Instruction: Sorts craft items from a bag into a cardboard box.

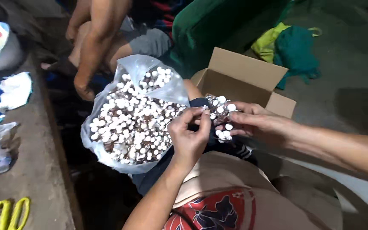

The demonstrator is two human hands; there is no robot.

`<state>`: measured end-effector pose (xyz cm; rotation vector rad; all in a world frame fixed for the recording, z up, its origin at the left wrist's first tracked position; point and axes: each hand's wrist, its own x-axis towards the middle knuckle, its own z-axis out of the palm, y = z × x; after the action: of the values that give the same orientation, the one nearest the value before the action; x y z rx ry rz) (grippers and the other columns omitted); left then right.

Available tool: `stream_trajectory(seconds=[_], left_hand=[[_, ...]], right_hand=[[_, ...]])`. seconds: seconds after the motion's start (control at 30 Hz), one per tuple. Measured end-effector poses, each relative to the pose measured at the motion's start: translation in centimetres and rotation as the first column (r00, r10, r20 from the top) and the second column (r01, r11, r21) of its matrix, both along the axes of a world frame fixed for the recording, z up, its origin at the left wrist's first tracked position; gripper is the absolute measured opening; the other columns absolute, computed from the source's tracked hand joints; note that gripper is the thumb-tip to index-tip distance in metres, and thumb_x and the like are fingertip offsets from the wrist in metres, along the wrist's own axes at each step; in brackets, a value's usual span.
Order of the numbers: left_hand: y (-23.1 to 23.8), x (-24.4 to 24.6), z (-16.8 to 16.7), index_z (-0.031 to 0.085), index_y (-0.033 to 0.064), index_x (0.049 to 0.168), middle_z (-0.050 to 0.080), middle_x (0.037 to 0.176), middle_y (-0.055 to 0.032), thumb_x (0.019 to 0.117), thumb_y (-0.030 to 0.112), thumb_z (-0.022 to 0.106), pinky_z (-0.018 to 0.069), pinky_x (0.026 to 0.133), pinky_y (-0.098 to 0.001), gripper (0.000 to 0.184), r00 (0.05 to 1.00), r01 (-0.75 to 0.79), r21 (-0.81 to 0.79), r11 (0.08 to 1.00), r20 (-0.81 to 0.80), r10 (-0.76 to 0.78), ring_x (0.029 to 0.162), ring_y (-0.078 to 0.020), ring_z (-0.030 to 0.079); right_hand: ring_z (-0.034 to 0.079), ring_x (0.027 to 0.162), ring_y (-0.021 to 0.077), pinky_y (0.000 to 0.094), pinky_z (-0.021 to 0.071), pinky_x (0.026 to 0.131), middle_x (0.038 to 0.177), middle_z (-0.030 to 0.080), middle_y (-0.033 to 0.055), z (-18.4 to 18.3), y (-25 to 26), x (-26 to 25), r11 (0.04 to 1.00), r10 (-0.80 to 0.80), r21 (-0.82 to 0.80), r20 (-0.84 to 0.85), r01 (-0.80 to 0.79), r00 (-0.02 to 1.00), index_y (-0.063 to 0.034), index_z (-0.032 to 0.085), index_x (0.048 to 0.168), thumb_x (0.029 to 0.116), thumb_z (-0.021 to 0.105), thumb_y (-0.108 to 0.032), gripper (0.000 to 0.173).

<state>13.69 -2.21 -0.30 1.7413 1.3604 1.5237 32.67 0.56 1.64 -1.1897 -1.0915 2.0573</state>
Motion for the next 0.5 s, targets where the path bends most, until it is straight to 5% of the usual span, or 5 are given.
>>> stream_trajectory(seconds=[0.23, 0.5], left_hand=[[1.3, 1.4, -0.8, 0.072, -0.0047, 0.082, 0.072, 0.079, -0.0064, 0.0832, 0.001, 0.066, 0.0575, 0.069, -0.0168, 0.008, 0.996, 0.017, 0.058, 0.998, -0.084, -0.012, 0.073, -0.0011, 0.069], [1.0, 1.4, -0.6, 0.070, -0.0004, 0.092, 0.073, 0.078, 0.0023, 0.0910, -0.003, 0.062, 0.0608, 0.066, -0.0203, 0.008, 0.988, 0.029, -0.167, 0.986, 0.155, -0.002, 0.069, -0.0024, 0.070]], right_hand=[[0.063, 0.055, 0.0051, 0.0164, 0.0525, 0.050, 0.078, 0.068, 0.0008, -0.1, 0.9, 0.4, 0.984, -0.049, -0.170, 0.018, 0.051, 0.999, -0.0078, 0.059, 0.107, 0.1100, 0.047, -0.023, 0.020], [0.061, 0.055, 0.0035, 0.0147, 0.0496, 0.050, 0.069, 0.067, 0.0001, -0.8, 1.2, 1.4, 0.987, -0.098, -0.122, 0.057, 0.105, 0.994, -0.0068, 0.066, 0.088, 0.1066, 0.055, -0.017, 0.024]])
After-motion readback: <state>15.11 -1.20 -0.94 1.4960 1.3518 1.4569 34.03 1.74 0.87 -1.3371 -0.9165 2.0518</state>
